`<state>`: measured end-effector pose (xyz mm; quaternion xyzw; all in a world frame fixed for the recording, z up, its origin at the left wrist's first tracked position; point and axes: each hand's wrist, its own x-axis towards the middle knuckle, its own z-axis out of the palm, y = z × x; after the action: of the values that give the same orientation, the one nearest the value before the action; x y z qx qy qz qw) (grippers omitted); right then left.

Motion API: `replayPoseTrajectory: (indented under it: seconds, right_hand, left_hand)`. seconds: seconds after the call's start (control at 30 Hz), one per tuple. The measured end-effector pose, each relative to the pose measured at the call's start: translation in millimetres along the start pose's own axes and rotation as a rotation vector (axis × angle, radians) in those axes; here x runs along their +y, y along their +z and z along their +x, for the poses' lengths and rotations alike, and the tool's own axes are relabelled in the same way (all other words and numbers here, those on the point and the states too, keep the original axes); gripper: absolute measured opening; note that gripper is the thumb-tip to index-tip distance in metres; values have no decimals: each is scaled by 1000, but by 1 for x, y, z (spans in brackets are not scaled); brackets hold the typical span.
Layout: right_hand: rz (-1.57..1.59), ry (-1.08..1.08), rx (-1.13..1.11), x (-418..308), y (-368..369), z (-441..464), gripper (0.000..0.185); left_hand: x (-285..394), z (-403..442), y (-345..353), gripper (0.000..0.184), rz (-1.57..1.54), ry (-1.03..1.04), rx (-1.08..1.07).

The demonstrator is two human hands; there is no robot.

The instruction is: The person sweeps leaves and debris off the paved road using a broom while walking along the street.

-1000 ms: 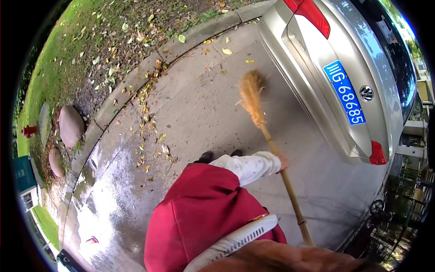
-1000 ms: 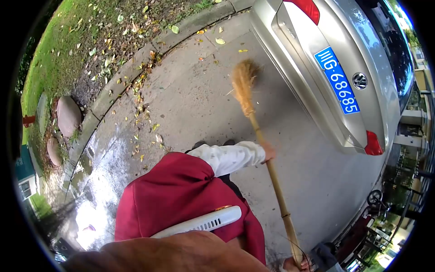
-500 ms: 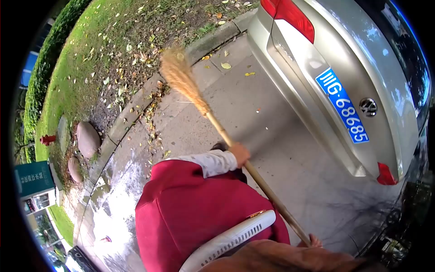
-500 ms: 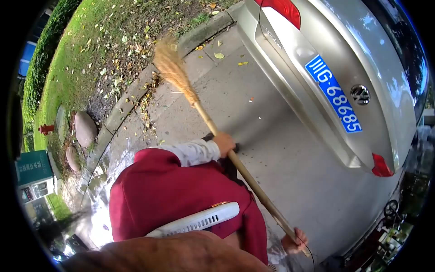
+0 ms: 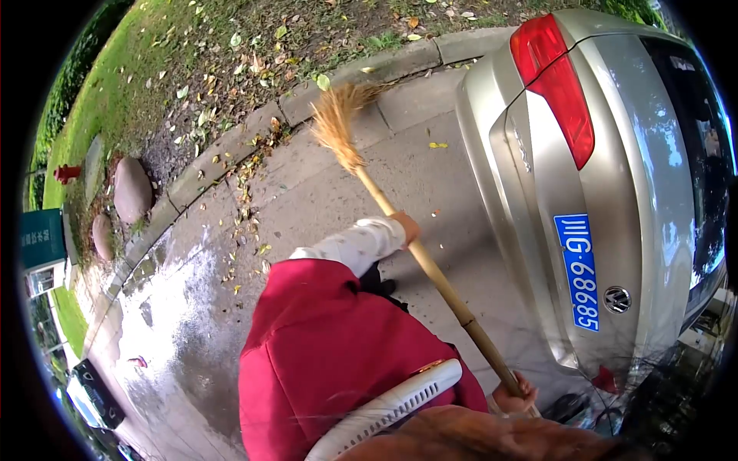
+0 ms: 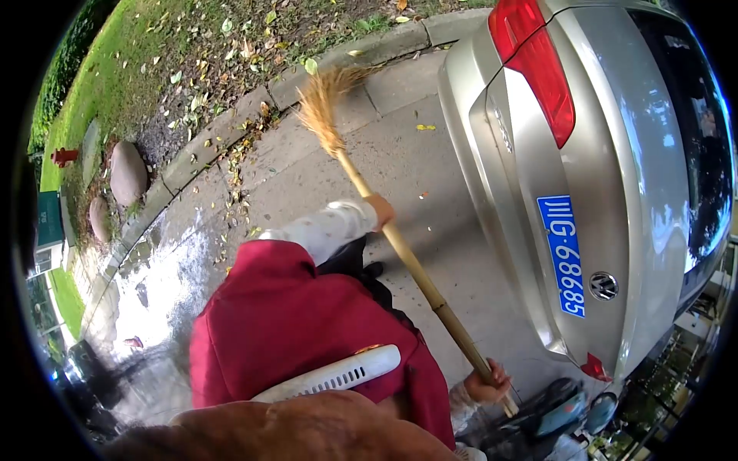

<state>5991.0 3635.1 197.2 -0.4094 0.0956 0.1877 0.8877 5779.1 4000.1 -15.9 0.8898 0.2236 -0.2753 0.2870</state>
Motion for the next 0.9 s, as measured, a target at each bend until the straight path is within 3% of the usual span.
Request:
replayPoseTrajectory:
  seconds: [0.03,0.1,0.23,0.33,0.43,0.57,0.67,0.73,0.8,0.87,0.9]
  right_hand:
    - [10,30,38,5,2,11,30]
    - [13,78,-198,8,22,29,30]
    - [55,307,-567,22,83,70,29]
    - [31,496,-908,60,145,97,28]
    - [-60,759,-1095,112,215,112,26]
    - [-269,1038,-1236,199,272,56,26]
    - [-410,1138,-1407,239,263,-10,25]
    - [-403,1129,-1507,245,256,-22,23]
    - [-394,1035,-1452,223,269,-4,24]
    - [-349,711,-1508,187,285,37,22]
    - [-316,605,-1511,165,293,50,22]
  left_hand:
    - [-12,-16,3,19,-16,9,101]
    - [-27,-51,2,17,-72,-29,290]
    - [-15,-126,11,14,-214,-311,929]
    - [-12,-157,48,14,-264,-508,1075]
    - [16,-177,108,16,-378,-791,1163]
    - [77,-186,205,19,-589,-1216,1277]
    - [117,-167,283,18,-697,-1456,1230]
    - [123,-138,312,13,-834,-1471,1130]
    - [106,-93,288,15,-712,-1428,1377]
    - [63,-59,227,19,-608,-1226,1658]
    - [42,-49,188,21,-531,-1168,1674]
